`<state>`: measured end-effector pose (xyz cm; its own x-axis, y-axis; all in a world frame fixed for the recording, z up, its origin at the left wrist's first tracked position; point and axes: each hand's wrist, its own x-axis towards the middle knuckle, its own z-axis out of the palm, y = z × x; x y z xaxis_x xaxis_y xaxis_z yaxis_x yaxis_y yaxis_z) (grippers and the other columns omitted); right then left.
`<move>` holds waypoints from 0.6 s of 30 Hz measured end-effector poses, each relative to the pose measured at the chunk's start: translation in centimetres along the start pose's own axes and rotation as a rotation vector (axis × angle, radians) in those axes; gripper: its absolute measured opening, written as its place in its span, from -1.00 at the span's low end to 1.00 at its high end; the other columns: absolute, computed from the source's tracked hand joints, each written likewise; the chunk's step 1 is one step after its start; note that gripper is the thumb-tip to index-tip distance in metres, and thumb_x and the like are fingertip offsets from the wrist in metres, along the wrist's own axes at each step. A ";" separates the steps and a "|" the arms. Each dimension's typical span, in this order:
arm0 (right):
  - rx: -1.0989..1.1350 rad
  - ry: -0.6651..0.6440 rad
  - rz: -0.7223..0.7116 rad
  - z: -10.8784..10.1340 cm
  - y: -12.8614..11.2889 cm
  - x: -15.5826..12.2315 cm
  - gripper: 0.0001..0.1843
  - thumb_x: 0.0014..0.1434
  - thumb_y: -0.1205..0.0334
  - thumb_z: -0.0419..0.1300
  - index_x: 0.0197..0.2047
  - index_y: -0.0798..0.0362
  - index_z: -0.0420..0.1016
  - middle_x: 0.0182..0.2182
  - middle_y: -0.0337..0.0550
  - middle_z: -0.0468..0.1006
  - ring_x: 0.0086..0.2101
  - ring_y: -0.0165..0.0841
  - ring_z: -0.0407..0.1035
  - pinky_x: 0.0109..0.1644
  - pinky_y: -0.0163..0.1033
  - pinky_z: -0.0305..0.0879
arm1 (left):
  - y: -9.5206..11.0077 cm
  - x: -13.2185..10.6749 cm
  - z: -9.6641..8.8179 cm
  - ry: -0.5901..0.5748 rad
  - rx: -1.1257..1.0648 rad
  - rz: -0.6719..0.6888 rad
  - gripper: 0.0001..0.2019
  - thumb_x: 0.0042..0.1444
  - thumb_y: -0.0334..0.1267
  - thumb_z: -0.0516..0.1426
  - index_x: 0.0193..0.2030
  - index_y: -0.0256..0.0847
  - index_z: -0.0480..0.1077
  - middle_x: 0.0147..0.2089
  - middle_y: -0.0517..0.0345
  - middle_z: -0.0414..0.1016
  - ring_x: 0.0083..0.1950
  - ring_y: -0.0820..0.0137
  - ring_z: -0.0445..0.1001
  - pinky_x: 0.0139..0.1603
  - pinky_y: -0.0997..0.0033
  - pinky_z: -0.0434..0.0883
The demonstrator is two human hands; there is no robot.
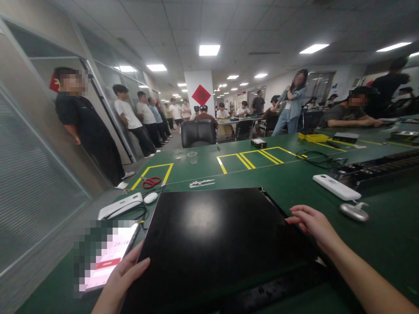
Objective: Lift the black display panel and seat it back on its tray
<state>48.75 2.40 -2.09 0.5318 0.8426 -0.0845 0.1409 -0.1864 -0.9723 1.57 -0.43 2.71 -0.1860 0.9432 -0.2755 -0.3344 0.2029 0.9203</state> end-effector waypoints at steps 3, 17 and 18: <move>0.026 -0.016 0.039 0.0 0.0 0.0 -0.64 -0.13 -0.01 0.25 -0.27 0.00 0.48 -0.50 0.02 0.69 -0.68 -0.48 0.13 -0.57 -0.30 0.02 | 0.0 0.0 0.0 0.010 0.007 -0.010 -0.02 -0.43 -0.12 0.56 0.29 -0.08 0.50 -0.03 0.06 0.76 -0.01 -0.06 0.71 -0.30 0.41 0.65; -0.011 -0.031 0.060 0.2 -0.5 -0.2 -0.67 -0.11 0.01 0.25 -0.27 0.00 0.48 -0.52 -0.01 0.68 -0.68 -0.47 0.15 -0.56 -0.29 0.05 | 0.3 0.0 -0.2 0.049 0.027 -0.038 0.01 -0.42 -0.18 0.56 0.32 -0.05 0.46 -0.10 0.08 0.78 -0.06 -0.07 0.72 -0.33 0.37 0.66; -0.022 -0.033 0.050 0.2 -0.5 -0.2 -0.67 -0.10 0.01 0.25 -0.27 0.00 0.48 -0.52 -0.01 0.68 -0.68 -0.47 0.15 -0.56 -0.29 0.05 | 0.2 0.0 -0.2 0.043 0.023 -0.027 0.03 -0.44 -0.16 0.56 0.33 -0.04 0.45 -0.08 0.09 0.78 -0.03 -0.08 0.71 -0.32 0.36 0.66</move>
<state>48.41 2.44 -1.68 0.5110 0.8480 -0.1405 0.1331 -0.2395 -0.9617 1.27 -0.40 2.87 -0.2170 0.9250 -0.3119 -0.3188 0.2349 0.9183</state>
